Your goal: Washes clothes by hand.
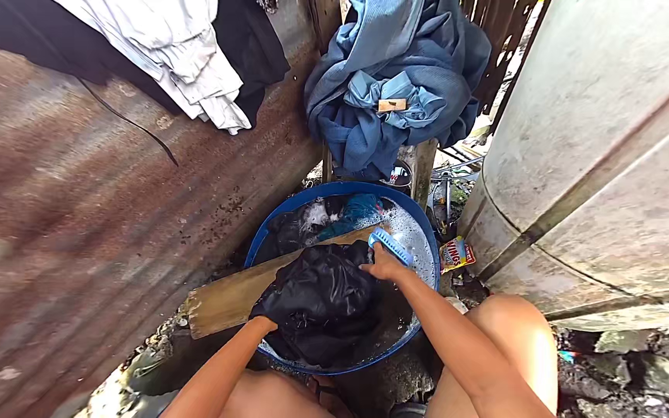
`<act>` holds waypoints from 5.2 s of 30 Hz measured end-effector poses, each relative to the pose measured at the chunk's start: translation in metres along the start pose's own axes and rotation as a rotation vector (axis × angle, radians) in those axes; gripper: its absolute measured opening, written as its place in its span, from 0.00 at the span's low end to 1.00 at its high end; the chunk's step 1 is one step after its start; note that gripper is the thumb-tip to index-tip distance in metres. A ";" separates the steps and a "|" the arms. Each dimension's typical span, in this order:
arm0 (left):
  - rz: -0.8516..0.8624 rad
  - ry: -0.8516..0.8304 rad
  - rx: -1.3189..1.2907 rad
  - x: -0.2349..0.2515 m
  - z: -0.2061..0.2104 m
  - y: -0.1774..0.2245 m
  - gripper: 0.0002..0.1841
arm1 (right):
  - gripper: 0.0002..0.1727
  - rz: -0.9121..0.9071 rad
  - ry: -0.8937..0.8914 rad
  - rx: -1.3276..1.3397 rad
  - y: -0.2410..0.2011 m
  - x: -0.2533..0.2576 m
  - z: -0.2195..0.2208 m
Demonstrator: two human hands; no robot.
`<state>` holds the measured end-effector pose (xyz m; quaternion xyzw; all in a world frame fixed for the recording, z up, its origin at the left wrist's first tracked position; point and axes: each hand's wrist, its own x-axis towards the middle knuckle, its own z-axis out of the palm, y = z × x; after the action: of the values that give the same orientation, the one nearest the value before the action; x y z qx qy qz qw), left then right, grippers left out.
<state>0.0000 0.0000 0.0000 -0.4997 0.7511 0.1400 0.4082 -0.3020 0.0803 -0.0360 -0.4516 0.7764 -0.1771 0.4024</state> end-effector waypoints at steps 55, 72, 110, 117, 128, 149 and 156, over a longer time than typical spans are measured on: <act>0.164 0.623 -2.261 0.063 0.023 0.055 0.16 | 0.32 -0.380 0.153 -0.187 -0.139 -0.027 0.110; 0.027 0.633 -2.208 0.078 0.030 0.062 0.10 | 0.41 -0.004 0.219 -0.175 -0.064 0.028 0.062; 0.082 0.541 -2.288 0.084 0.038 0.067 0.12 | 0.39 -0.038 0.060 -0.300 -0.074 0.004 0.063; 0.042 0.566 -2.226 0.083 0.029 0.071 0.12 | 0.41 0.114 0.280 -0.105 -0.058 0.007 0.062; 0.095 0.564 -2.266 0.086 0.035 0.073 0.14 | 0.40 0.142 0.450 -0.161 0.000 0.030 0.029; 0.158 0.542 -2.342 0.074 0.034 0.069 0.20 | 0.40 -0.347 0.068 -0.218 -0.112 -0.021 0.120; 0.056 0.498 -2.253 0.079 0.028 0.073 0.23 | 0.43 0.075 0.363 -0.143 -0.023 0.050 0.033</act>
<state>-0.0630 0.0006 -0.0914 -0.5776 0.2707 0.6374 -0.4322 -0.2763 0.0288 -0.0647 -0.4103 0.8632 -0.1848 0.2290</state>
